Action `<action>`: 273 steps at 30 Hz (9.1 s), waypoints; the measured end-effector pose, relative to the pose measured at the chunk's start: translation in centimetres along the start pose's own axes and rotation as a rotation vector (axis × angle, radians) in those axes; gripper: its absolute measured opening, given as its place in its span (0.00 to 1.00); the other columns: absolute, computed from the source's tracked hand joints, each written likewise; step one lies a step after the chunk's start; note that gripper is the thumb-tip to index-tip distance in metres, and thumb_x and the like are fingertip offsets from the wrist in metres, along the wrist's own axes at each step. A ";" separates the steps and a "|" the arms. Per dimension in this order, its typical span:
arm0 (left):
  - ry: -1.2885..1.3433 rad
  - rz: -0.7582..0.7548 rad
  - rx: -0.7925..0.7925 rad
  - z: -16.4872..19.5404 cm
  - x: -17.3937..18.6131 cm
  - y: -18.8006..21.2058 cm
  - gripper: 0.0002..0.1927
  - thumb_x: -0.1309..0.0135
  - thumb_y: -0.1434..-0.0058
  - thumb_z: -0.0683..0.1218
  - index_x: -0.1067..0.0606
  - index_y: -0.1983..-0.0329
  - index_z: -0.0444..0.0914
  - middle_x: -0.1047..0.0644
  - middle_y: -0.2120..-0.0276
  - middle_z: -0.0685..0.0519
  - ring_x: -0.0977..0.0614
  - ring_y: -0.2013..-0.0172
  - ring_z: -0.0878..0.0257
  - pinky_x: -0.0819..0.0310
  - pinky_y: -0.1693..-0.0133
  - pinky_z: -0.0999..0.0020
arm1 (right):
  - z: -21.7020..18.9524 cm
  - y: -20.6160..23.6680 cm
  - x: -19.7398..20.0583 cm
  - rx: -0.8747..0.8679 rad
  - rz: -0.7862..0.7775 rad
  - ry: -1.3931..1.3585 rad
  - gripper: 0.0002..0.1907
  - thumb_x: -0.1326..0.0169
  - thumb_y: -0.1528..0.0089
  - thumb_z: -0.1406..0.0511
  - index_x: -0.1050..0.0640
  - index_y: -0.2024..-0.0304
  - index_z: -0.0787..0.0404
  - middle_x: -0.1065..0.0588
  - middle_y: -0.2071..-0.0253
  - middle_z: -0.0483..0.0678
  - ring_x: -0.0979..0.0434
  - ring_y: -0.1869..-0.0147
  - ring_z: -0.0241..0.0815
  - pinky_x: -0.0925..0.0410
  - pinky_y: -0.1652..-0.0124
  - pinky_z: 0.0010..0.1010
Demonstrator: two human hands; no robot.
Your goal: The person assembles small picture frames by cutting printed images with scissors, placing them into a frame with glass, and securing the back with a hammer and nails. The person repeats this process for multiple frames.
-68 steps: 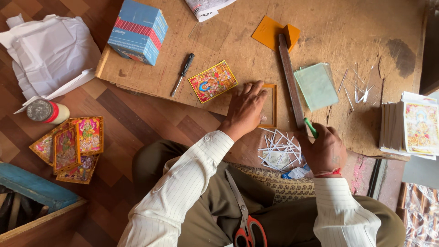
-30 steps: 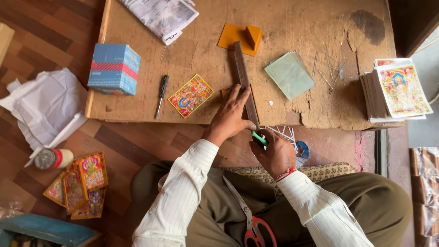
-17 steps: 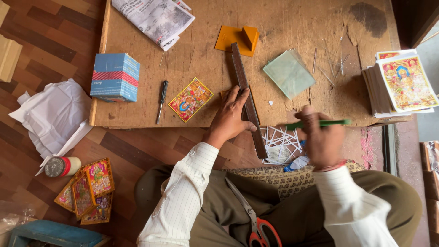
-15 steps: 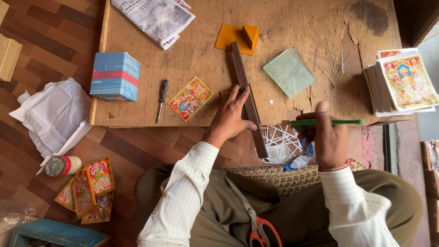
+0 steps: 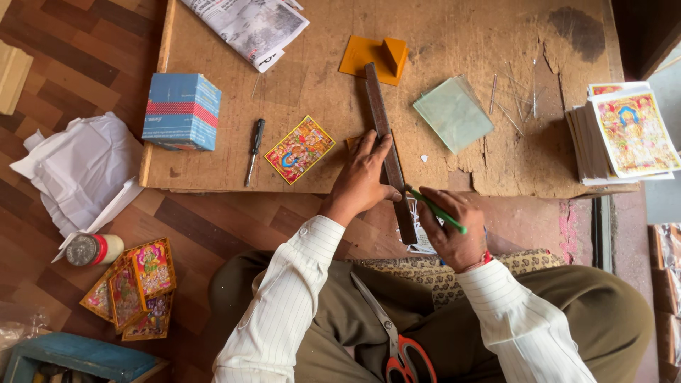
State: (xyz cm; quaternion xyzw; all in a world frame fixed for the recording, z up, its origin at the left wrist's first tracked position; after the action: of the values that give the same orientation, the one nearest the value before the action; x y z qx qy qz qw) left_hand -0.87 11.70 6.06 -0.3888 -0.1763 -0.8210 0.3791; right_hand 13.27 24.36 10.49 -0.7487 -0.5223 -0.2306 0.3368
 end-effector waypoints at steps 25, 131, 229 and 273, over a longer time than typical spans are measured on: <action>-0.077 0.099 -0.065 -0.3 1.1 -0.2 0.63 0.21 0.72 0.51 0.38 0.31 0.32 0.35 0.38 0.33 0.36 0.36 0.36 0.39 0.35 0.50 | 1.4 -12.6 -5.4 0.134 0.056 0.047 0.08 0.42 0.38 0.66 0.15 0.60 0.62 0.19 0.67 0.56 0.18 0.69 0.52 0.26 0.67 0.36; 1.540 0.335 0.351 -6.5 0.8 6.8 0.09 0.42 0.37 0.40 0.25 0.54 0.35 0.20 0.63 0.51 0.16 0.62 0.63 0.16 0.63 0.65 | 8.6 -6.0 2.3 -0.495 0.156 -0.366 0.13 0.39 0.36 0.67 0.20 0.53 0.70 0.19 0.63 0.57 0.19 0.69 0.40 0.30 0.74 0.26; -0.014 1.115 0.022 -5.9 14.6 9.7 0.12 0.43 0.43 0.35 0.20 0.57 0.41 0.23 0.51 0.51 0.24 0.47 0.51 0.32 0.43 0.55 | 0.6 -3.8 -5.1 -0.396 -0.016 -0.789 0.17 0.39 0.36 0.64 0.20 0.51 0.72 0.19 0.61 0.53 0.20 0.66 0.37 0.31 0.70 0.24; 0.123 0.457 0.281 -8.5 5.5 5.2 0.20 0.34 0.52 0.37 0.25 0.55 0.34 0.21 0.60 0.41 0.20 0.54 0.43 0.27 0.53 0.52 | 0.5 -3.4 -6.5 -0.338 0.133 -0.147 0.17 0.33 0.42 0.61 0.17 0.54 0.63 0.19 0.69 0.51 0.20 0.70 0.40 0.28 0.69 0.32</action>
State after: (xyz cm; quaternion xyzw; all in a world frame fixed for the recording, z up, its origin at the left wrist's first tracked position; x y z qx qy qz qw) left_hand -3.50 0.70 4.89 -0.3115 -0.1730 -0.7036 0.6148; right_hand 7.83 21.39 6.54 -0.8423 -0.4488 -0.2367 0.1818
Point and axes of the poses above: each hand's wrist, its own y-axis away from the middle knuckle, its own x-axis out of the back of the hand, z = x × y, the point moved 6 cm from there along -y, towards the middle knuckle
